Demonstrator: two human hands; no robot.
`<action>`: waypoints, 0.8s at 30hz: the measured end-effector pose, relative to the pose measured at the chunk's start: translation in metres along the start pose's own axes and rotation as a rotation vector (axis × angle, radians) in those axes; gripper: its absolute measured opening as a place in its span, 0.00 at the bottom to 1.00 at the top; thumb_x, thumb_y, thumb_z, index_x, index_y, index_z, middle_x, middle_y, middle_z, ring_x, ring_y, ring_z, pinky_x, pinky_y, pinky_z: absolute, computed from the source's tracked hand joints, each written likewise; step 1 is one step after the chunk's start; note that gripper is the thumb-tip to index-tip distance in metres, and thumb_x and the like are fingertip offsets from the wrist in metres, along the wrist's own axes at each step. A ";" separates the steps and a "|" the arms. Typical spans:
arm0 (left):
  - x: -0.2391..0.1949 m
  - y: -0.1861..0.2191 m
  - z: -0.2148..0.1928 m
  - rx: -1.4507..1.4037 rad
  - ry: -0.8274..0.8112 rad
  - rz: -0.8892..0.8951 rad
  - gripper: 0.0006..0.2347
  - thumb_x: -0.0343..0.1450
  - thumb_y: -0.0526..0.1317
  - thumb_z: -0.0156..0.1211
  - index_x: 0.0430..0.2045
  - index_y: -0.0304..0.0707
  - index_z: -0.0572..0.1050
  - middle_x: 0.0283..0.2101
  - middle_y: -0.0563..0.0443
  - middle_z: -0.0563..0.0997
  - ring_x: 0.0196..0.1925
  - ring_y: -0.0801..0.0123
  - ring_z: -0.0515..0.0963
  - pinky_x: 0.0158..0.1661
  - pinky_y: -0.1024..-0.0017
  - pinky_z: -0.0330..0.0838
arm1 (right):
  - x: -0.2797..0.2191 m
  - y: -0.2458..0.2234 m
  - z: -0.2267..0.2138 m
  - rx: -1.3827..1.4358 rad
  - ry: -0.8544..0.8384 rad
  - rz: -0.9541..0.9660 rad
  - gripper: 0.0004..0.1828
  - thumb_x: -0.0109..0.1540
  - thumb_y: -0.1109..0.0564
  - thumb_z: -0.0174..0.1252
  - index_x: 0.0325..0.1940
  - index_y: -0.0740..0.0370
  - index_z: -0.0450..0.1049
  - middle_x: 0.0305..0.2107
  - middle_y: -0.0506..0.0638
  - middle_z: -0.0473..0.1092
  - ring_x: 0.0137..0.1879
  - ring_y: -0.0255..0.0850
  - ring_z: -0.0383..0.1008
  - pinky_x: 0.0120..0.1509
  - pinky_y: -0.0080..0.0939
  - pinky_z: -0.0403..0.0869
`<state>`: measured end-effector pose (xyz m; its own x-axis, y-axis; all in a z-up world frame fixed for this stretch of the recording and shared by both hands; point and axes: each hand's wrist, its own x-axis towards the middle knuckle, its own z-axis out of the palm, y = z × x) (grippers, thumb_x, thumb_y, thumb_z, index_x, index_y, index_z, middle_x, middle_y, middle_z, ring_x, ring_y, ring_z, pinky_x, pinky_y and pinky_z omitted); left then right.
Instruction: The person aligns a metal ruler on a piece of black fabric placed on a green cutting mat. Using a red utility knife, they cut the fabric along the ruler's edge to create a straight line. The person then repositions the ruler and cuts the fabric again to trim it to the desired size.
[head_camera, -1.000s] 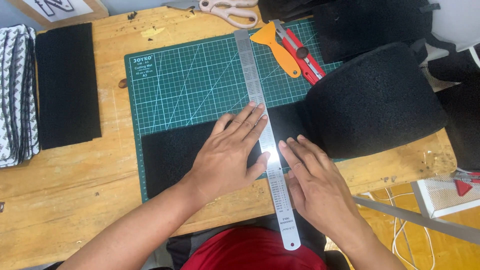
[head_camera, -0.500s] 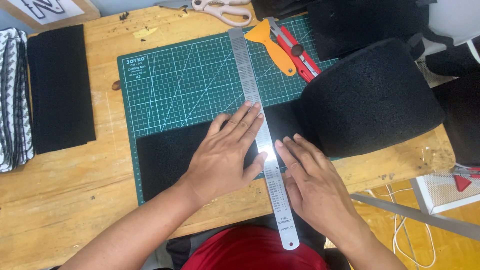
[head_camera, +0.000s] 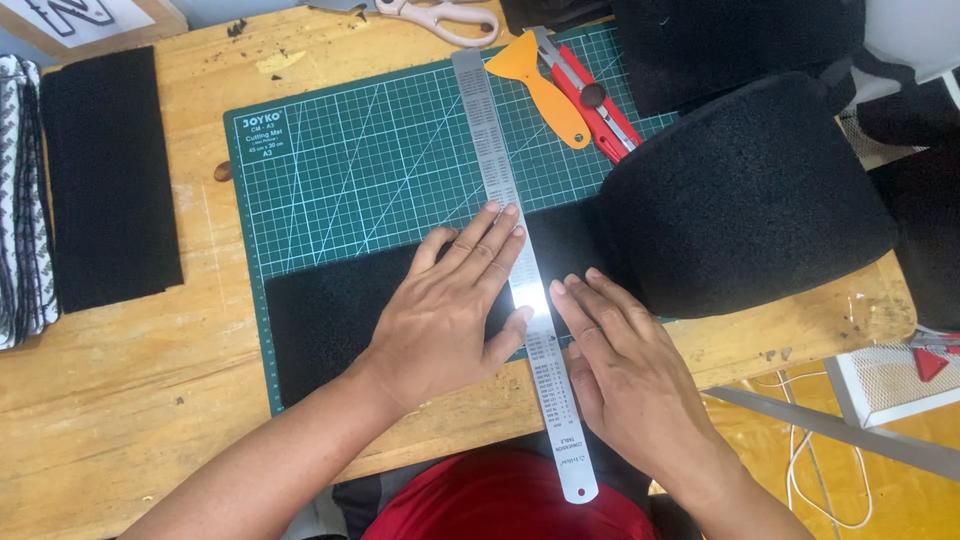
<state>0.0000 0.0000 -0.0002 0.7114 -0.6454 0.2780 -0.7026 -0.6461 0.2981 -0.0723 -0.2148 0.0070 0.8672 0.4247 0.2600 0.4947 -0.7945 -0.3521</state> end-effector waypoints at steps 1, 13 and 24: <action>0.000 0.000 0.000 0.006 -0.001 -0.004 0.29 0.76 0.49 0.50 0.68 0.26 0.61 0.74 0.36 0.62 0.78 0.52 0.57 0.70 0.52 0.53 | 0.000 0.000 0.000 0.007 -0.006 0.009 0.30 0.66 0.62 0.47 0.74 0.67 0.59 0.65 0.60 0.65 0.75 0.56 0.61 0.77 0.54 0.63; 0.000 0.000 0.001 0.003 -0.052 -0.028 0.30 0.76 0.50 0.50 0.71 0.29 0.58 0.76 0.38 0.58 0.79 0.54 0.54 0.71 0.52 0.50 | -0.001 0.001 0.000 0.023 -0.012 0.025 0.30 0.67 0.61 0.48 0.74 0.66 0.59 0.66 0.60 0.65 0.75 0.56 0.61 0.76 0.54 0.64; 0.001 0.001 -0.001 0.012 -0.099 -0.042 0.31 0.76 0.52 0.48 0.71 0.29 0.56 0.77 0.39 0.56 0.80 0.56 0.52 0.72 0.52 0.46 | -0.003 0.004 0.001 0.074 0.007 0.040 0.30 0.68 0.60 0.48 0.75 0.69 0.56 0.65 0.61 0.66 0.75 0.57 0.62 0.76 0.54 0.64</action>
<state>0.0001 -0.0015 0.0014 0.7361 -0.6542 0.1737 -0.6726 -0.6781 0.2964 -0.0727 -0.2184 0.0044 0.8859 0.3901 0.2510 0.4630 -0.7764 -0.4276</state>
